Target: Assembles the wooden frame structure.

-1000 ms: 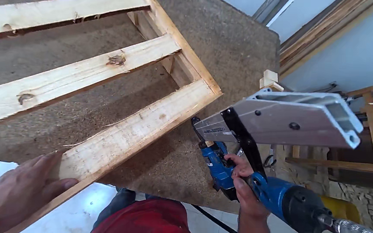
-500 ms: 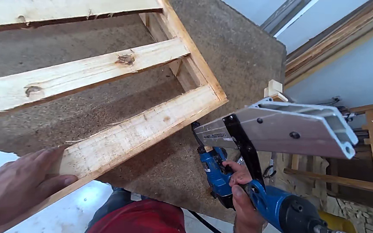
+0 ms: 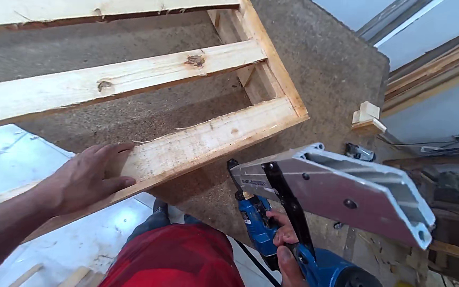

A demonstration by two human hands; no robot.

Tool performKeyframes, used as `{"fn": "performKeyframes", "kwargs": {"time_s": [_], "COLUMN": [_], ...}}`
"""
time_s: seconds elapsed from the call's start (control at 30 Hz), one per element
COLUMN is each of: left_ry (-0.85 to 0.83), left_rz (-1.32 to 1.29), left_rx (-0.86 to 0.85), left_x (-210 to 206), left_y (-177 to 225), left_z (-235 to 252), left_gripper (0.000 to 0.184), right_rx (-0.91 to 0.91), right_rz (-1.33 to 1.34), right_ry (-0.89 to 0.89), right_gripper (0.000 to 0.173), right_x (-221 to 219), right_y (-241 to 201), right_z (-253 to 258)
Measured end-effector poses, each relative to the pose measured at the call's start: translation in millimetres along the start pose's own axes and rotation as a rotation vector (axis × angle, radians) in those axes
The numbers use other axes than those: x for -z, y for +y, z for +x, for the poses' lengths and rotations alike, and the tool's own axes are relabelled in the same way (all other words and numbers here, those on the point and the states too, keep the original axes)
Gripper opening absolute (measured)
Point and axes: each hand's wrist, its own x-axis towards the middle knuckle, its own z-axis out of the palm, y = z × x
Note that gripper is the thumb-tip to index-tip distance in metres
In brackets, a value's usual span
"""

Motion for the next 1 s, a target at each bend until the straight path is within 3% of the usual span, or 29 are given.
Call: {"fn": "performKeyframes", "kwargs": {"time_s": [0.13, 0.23, 0.3, 0.43, 0.5, 0.7, 0.87, 1.0], "left_ry": [0.397, 0.527, 0.381, -0.210, -0.378, -0.558, -0.747, -0.806], "left_rz": [-0.107, -0.217, -0.293, -0.282, -0.288, -0.518, -1.259, -1.704], "left_rx": [-0.196, -0.355, -0.393, -0.300, -0.256, -0.117, 0.017, 0.057], "left_x": [-23.9, -48.1, -65.7, -85.3, -87.8, -98.7, -124.3, -111.9], "left_y": [2.8, 15.9, 18.7, 17.2, 16.5, 33.1, 54.6, 40.7], "left_z": [-42.0, -74.2, -85.6, -82.3, -73.2, -44.3, -29.9, -49.4], "left_gripper": [0.047, 0.028, 0.023, 0.036, 0.041, 0.046, 0.088, 0.070], "right_rx": [0.029, 0.036, 0.036, 0.051, 0.064, 0.073, 0.007, -0.150], "right_rz": [-0.001, 0.007, -0.007, -0.065, -0.060, -0.123, -0.068, -0.076], "right_ry": [0.017, 0.033, 0.055, 0.044, 0.036, 0.061, 0.051, -0.006], "right_gripper": [0.020, 0.021, 0.019, 0.015, 0.014, 0.014, 0.018, 0.017], "right_x": [-28.9, -49.1, -60.5, -69.1, -74.5, -89.7, -126.9, -179.7], "right_y": [-0.2, -4.8, -8.9, -10.6, -9.9, -16.6, -36.8, -54.1], "right_z": [-4.8, -6.4, -6.0, -9.8, -12.3, -19.5, -40.6, -60.5]}}
